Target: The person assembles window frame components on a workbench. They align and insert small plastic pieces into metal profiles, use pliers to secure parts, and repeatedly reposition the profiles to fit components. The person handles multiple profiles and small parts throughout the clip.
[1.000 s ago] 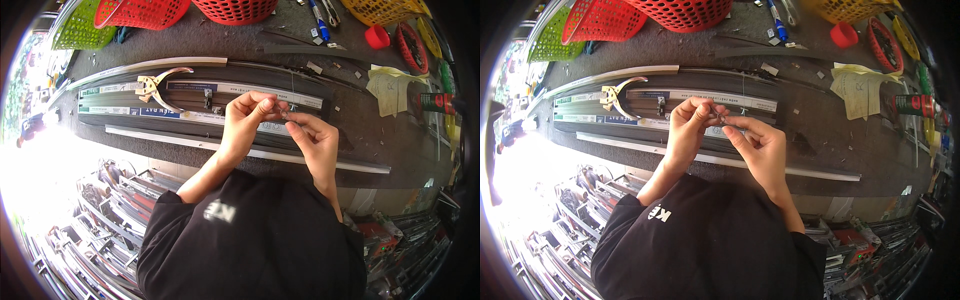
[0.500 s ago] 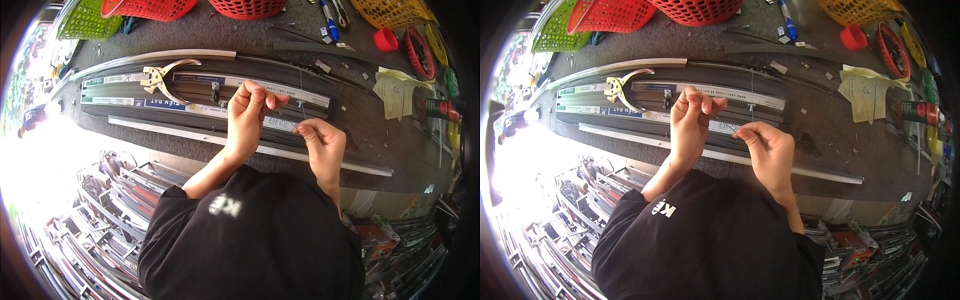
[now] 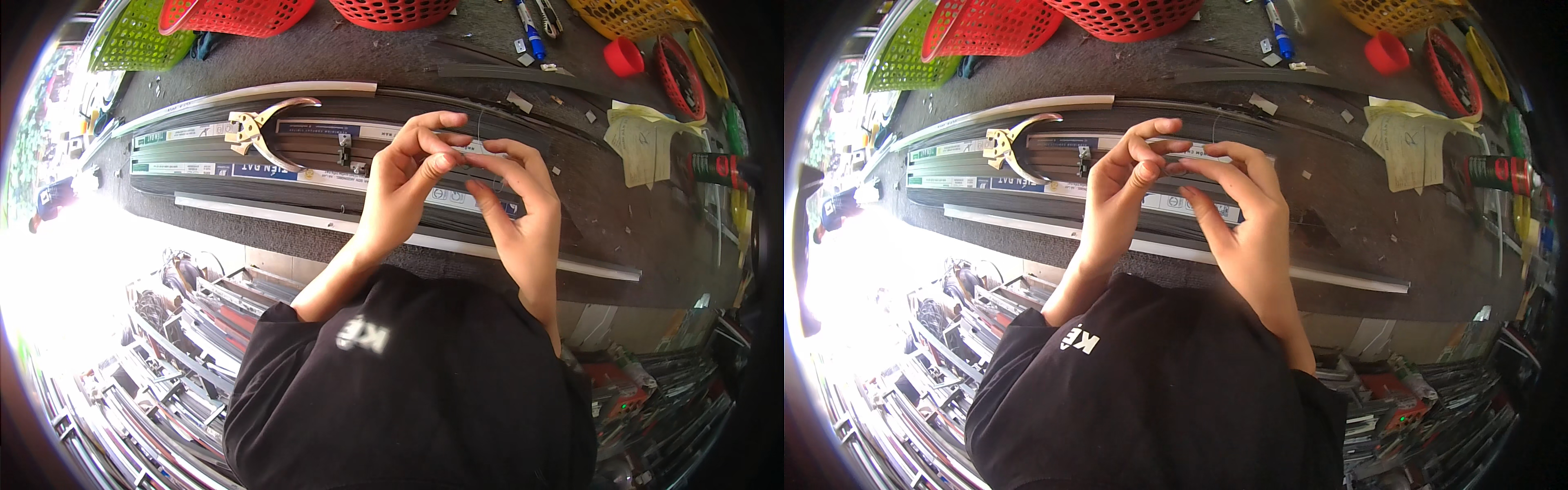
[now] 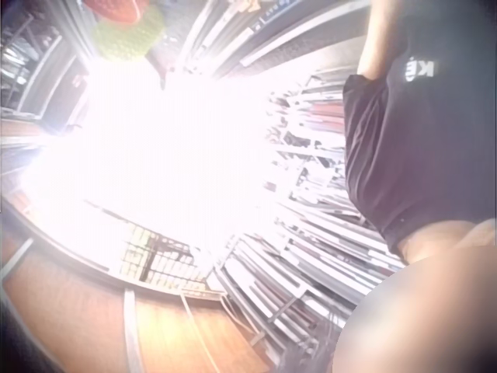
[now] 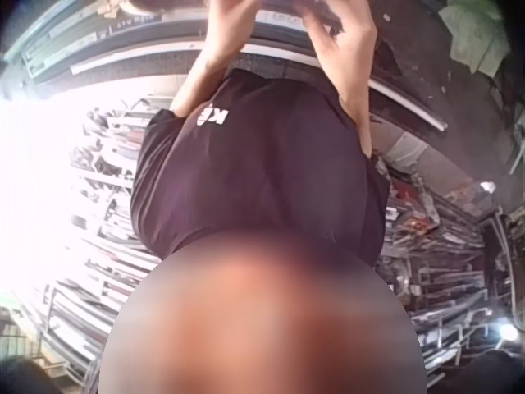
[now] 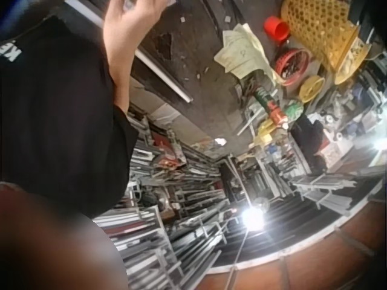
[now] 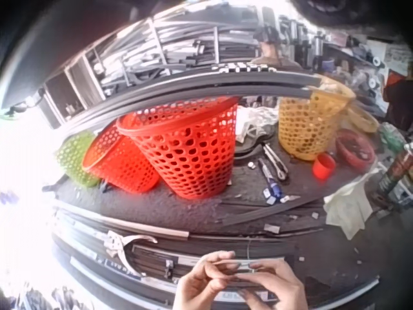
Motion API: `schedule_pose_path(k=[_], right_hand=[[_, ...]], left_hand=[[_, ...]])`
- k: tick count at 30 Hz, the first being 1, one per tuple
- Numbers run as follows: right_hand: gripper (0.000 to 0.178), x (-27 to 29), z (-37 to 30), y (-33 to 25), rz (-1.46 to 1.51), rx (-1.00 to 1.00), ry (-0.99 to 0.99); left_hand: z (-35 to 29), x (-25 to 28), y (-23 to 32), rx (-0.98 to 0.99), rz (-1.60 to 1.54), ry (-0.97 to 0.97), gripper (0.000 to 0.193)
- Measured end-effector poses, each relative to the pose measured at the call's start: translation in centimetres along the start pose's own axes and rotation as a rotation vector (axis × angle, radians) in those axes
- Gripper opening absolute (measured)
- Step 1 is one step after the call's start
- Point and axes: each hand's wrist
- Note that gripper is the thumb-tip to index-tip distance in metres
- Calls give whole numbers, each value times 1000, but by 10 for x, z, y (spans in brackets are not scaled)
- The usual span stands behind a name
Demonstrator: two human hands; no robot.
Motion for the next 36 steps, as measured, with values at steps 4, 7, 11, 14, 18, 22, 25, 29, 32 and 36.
schedule_pose_path(k=[4,7,11,14,18,22,25,29,32,36], right_hand=[[22,-6,1,1,37,57,51],[17,-4,-1,4,63,67,39],[12,2,-4,9,402,-93,64],[11,9,-3,14,587,-178,101],[6,16,-5,14,421,-129,63],[6,19,-7,11,241,-49,-76],[6,23,-7,9,205,-70,-95],[10,25,-6,12,519,-251,-116],[16,19,-7,13,910,-566,-97],[16,14,-9,10,1096,-807,-178]], left_hand=[[-1,0,-2,-6,127,-26,20],[-1,-2,0,-21,124,-47,20],[-5,-7,12,309,-57,-215,32],[-7,-9,20,276,282,-226,49],[-4,-4,21,233,228,-141,52],[1,-1,13,220,167,-218,67],[3,-2,5,217,-83,-232,50],[3,-1,1,-28,13,-179,19],[3,0,3,-310,374,-156,14],[6,-2,9,-751,869,-96,29]])
Point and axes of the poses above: each hand's wrist, its own z-axis towards the middle knuckle, its own x-axis out of the back of the hand, y = z × x, and after that the axes turned 8 degrees about z, right-handed
